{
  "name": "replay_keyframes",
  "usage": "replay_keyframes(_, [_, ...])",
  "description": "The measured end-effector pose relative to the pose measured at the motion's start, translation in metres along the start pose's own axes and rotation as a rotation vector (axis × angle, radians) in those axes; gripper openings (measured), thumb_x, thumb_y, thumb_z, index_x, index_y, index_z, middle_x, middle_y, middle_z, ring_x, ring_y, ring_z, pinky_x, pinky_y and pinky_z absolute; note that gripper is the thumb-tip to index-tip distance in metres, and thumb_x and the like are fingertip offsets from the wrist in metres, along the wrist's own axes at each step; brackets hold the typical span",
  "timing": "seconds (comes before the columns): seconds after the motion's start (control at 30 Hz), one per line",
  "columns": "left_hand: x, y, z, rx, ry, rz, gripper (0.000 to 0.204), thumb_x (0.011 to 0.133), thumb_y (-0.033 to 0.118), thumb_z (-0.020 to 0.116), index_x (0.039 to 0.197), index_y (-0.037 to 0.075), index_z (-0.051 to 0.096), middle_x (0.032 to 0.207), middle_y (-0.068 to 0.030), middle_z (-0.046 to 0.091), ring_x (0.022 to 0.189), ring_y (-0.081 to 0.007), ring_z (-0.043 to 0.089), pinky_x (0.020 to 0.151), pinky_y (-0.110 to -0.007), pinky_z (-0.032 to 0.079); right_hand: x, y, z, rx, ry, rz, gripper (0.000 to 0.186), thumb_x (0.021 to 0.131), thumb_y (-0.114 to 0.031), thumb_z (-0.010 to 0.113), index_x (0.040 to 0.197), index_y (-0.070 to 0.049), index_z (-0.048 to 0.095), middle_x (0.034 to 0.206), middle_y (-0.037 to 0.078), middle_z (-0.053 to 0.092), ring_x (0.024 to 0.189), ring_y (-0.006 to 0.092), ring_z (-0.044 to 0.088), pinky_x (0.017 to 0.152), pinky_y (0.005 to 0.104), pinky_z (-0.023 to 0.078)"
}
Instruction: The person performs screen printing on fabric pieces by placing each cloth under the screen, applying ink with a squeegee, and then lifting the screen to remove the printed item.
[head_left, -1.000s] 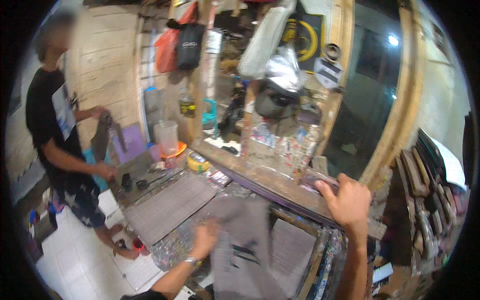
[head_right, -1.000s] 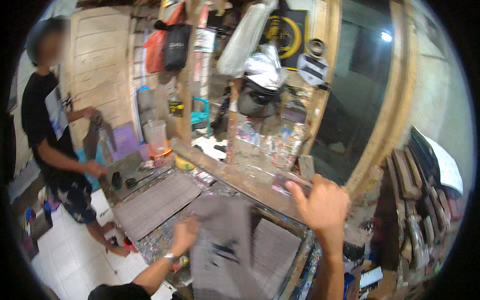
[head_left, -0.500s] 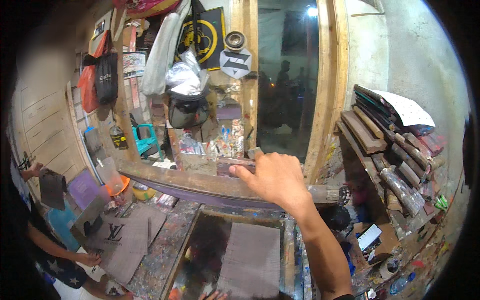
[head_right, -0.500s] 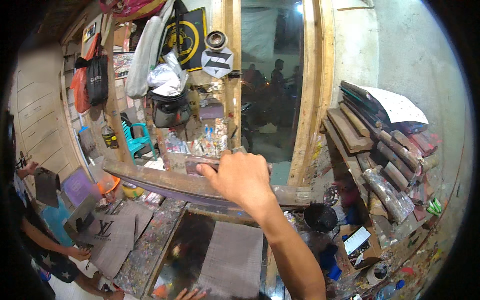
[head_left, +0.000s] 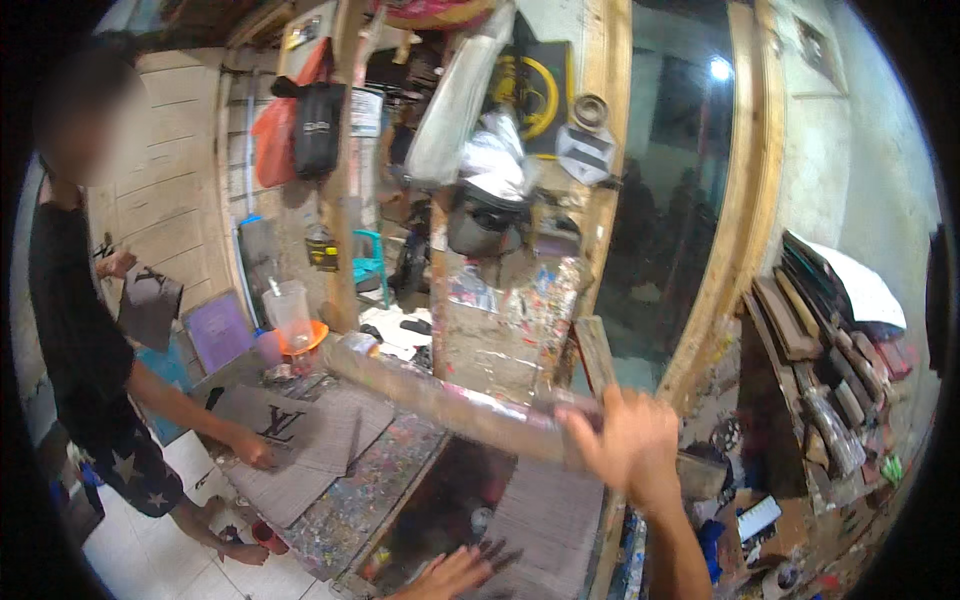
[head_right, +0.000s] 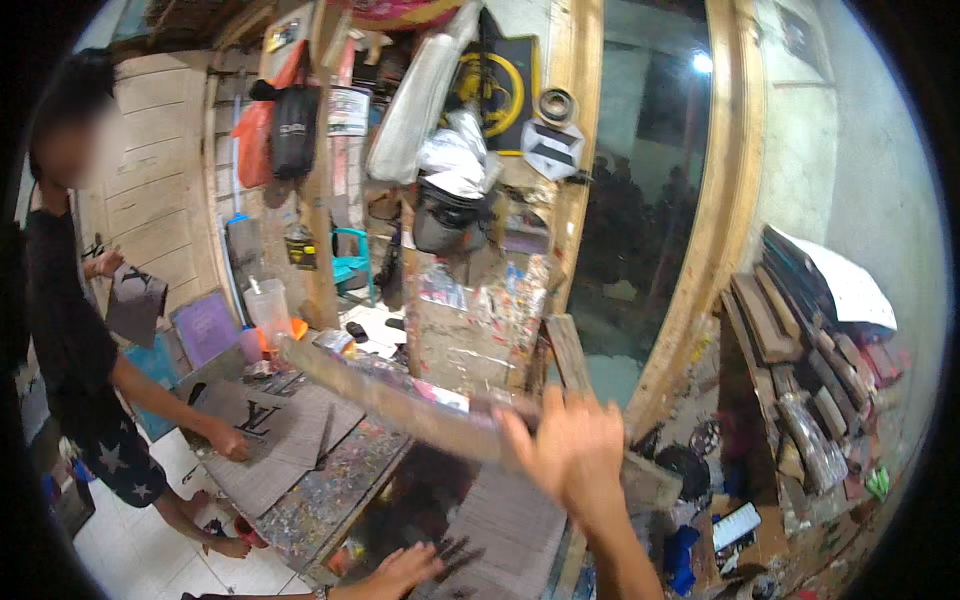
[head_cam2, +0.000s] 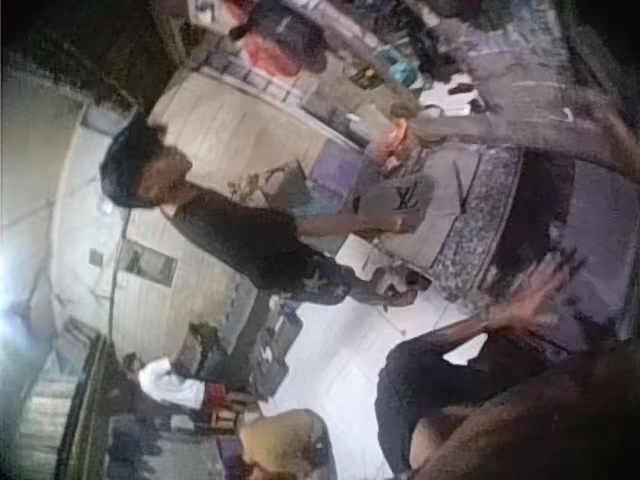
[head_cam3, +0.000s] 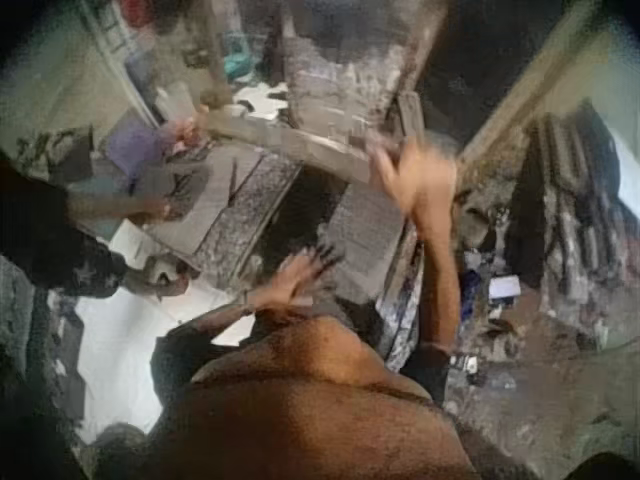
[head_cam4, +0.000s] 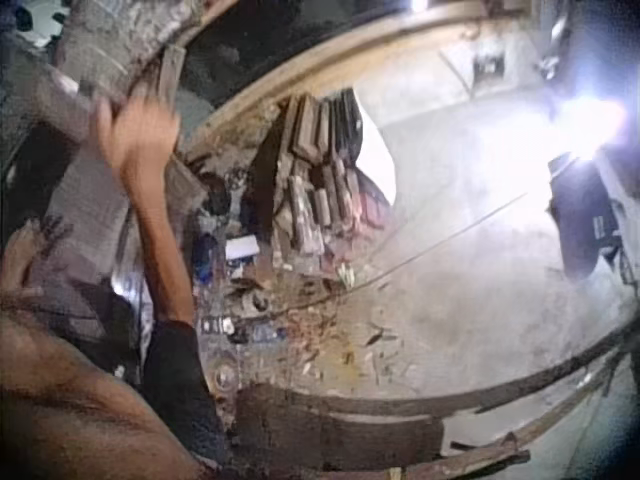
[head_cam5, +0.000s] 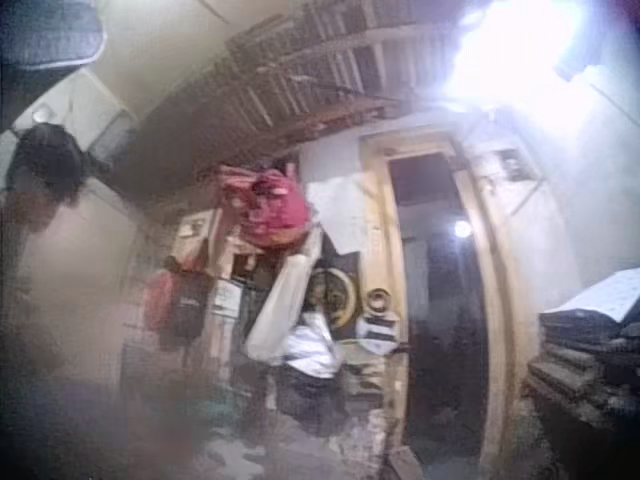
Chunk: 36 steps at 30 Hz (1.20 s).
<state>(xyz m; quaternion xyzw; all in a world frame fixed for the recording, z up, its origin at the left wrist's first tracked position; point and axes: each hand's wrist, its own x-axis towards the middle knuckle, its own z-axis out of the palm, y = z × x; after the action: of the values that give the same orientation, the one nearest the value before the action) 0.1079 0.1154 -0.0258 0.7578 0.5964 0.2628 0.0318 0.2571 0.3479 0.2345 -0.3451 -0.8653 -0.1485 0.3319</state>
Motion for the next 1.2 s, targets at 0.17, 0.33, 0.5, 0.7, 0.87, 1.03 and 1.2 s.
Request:
replay_keyframes(0.17, [0.007, -0.005, -0.035, -1.223, 0.840, -0.677, 0.067, 0.101, 0.018, 0.059, 0.147, 0.001, 0.014, 0.133, -0.0236, 0.047, 0.113, -0.0290, 0.060, 0.085, -0.043, 0.059, -0.117, -0.051, 0.028, 0.048, -0.072, -0.178, 0.042, 0.083, -0.049, 0.071, 0.080, -0.009, 0.061, 0.072, 0.013, 0.064, 0.071, 0.0330, 0.063, 0.084, 0.0556, 0.042])
replay_keyframes(0.33, [-0.049, -0.023, 0.031, -1.190, 0.653, -0.992, 0.033, 0.101, 0.017, 0.058, 0.115, -0.007, 0.041, 0.104, -0.0180, 0.060, 0.090, -0.0279, 0.069, 0.075, -0.042, 0.062, -0.196, -0.046, 0.080, 0.207, -0.542, -0.072, 0.031, 0.091, -0.035, 0.064, 0.102, -0.006, 0.061, 0.076, 0.020, 0.068, 0.067, 0.0405, 0.066, 0.056, 0.0511, 0.050])
replay_keyframes(0.5, [-0.091, -0.034, 0.062, -1.022, 0.678, -0.812, 0.024, 0.102, 0.012, 0.055, 0.106, -0.007, 0.041, 0.085, -0.0190, 0.062, 0.080, -0.0294, 0.071, 0.068, -0.040, 0.061, -0.242, -0.037, 0.109, 0.274, -0.691, -0.081, 0.026, 0.091, -0.031, 0.063, 0.098, -0.006, 0.065, 0.079, 0.022, 0.067, 0.071, 0.0392, 0.067, 0.058, 0.0522, 0.050])
replay_keyframes(0.7, [-0.084, -0.023, 0.046, -0.977, 0.558, -0.984, 0.042, 0.099, 0.033, 0.060, 0.121, -0.001, 0.052, 0.109, -0.0170, 0.063, 0.104, -0.0282, 0.063, 0.086, -0.044, 0.051, -0.193, -0.011, 0.190, 0.044, -0.286, -0.128, 0.038, 0.085, -0.048, 0.069, 0.086, -0.012, 0.060, 0.068, 0.015, 0.066, 0.066, 0.0360, 0.066, 0.078, 0.0541, 0.047])
replay_keyframes(0.87, [-0.096, -0.041, 0.052, -1.214, 0.527, -0.938, 0.032, 0.101, 0.032, 0.060, 0.108, 0.001, 0.060, 0.092, -0.0076, 0.061, 0.081, -0.0198, 0.065, 0.070, -0.035, 0.053, -0.086, 0.056, 0.240, 0.156, -0.504, -0.119, 0.040, 0.086, -0.046, 0.068, 0.095, -0.007, 0.061, 0.073, 0.015, 0.069, 0.068, 0.0391, 0.070, 0.057, 0.0523, 0.053])
replay_keyframes(1.03, [-0.115, -0.046, 0.065, -1.254, 0.584, -1.140, 0.031, 0.101, 0.023, 0.061, 0.117, -0.002, 0.054, 0.103, -0.0155, 0.065, 0.094, -0.0267, 0.069, 0.080, -0.040, 0.059, -0.121, 0.020, 0.243, 0.064, -0.342, -0.008, 0.049, 0.079, -0.053, 0.073, 0.085, -0.007, 0.058, 0.067, 0.014, 0.066, 0.061, 0.0346, 0.067, 0.054, 0.0465, 0.051])
replay_keyframes(1.2, [-0.187, -0.059, 0.125, -0.670, 0.344, -0.927, 0.057, 0.101, 0.015, 0.058, 0.147, 0.001, 0.027, 0.117, -0.0177, 0.061, 0.104, -0.0276, 0.065, 0.086, -0.039, 0.058, -0.207, -0.032, 0.173, 0.036, -0.320, -0.097, 0.043, 0.083, -0.051, 0.069, 0.071, -0.013, 0.054, 0.061, 0.006, 0.058, 0.051, 0.0248, 0.059, 0.048, 0.0407, 0.044])
